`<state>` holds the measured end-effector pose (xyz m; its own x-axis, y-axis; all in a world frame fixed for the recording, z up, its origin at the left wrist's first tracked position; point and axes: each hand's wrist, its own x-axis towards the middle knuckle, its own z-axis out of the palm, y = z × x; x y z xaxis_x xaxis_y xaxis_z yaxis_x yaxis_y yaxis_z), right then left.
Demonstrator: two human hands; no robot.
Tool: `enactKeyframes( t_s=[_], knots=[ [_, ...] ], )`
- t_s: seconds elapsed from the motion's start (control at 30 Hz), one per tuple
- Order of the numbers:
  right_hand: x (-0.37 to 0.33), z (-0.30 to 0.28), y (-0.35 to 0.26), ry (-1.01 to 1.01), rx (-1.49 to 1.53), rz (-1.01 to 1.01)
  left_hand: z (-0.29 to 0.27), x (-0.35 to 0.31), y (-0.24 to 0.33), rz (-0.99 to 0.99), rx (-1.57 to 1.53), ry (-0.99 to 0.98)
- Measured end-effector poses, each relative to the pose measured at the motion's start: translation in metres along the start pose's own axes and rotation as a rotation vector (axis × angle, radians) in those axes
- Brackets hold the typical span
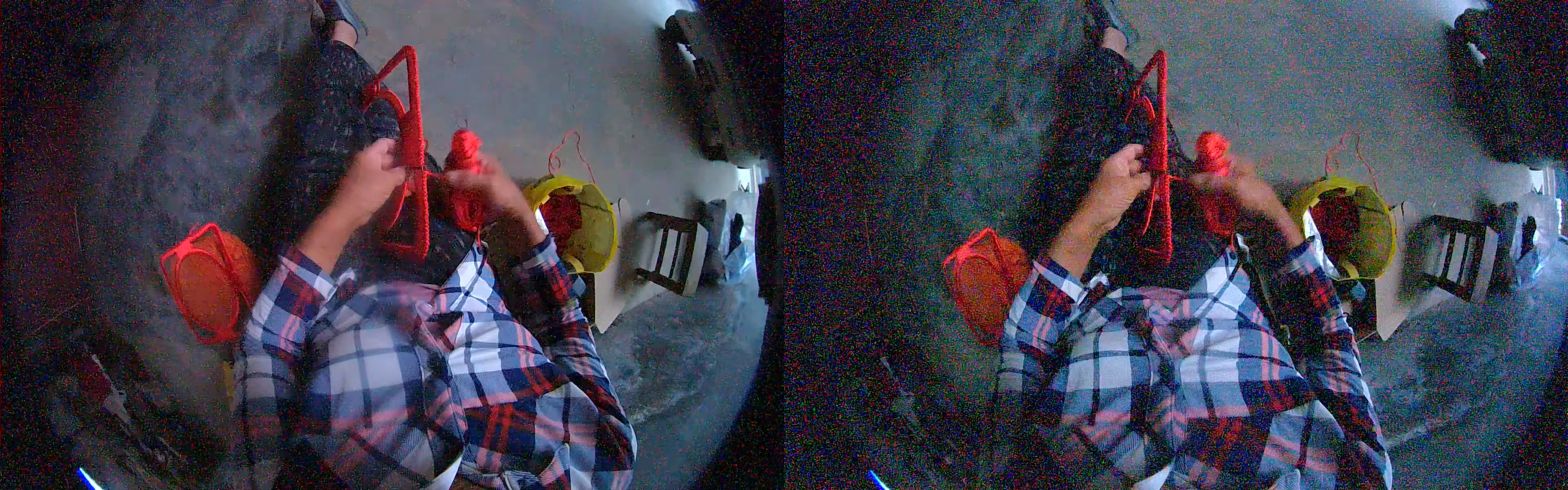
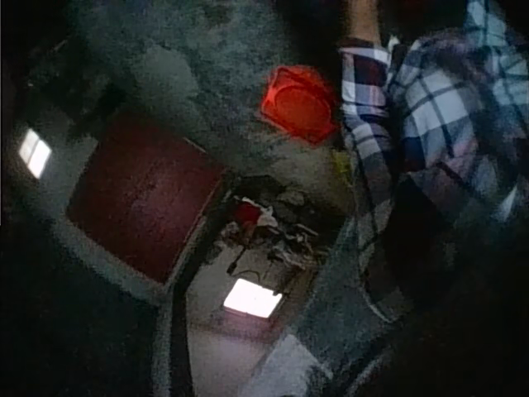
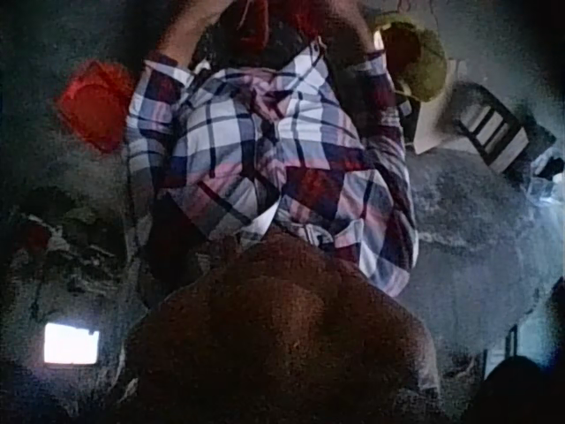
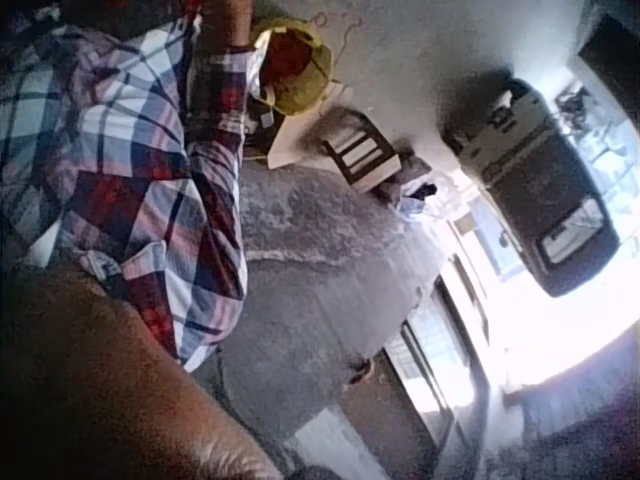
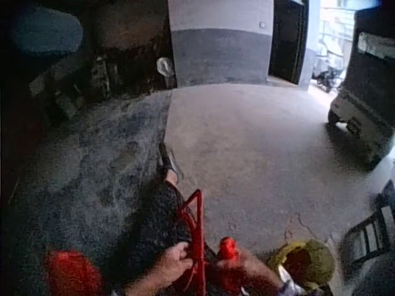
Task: Wrapping a square red plastic frame with red twine.
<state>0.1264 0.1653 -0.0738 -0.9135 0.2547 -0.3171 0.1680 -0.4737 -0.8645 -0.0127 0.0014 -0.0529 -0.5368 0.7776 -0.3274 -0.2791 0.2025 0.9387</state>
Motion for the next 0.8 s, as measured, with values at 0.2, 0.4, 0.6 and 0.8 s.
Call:
enactKeyframes(
  t_s=[0.2, 0.4, 0.6, 0.8],
  knots=[
    [-0.043, 0.004, -0.092, 0.115, 0.425, -0.405, 0.000, 0.007, -0.014, 0.054, -0.021, 0.012],
    [-0.089, 0.043, -0.088, -0.003, 0.275, -0.407, 0.002, 0.005, -0.004, -0.027, -0.052, -0.032],
    [-0.092, 0.067, -0.112, 0.108, 0.337, -0.450, 0.014, -0.009, -0.001, 0.563, 0.588, 0.373],
    [-0.097, 0.051, -0.104, -0.329, 0.390, -0.763, 0.035, -0.035, 0.035, 0.608, 0.487, 0.085]
  ],
)
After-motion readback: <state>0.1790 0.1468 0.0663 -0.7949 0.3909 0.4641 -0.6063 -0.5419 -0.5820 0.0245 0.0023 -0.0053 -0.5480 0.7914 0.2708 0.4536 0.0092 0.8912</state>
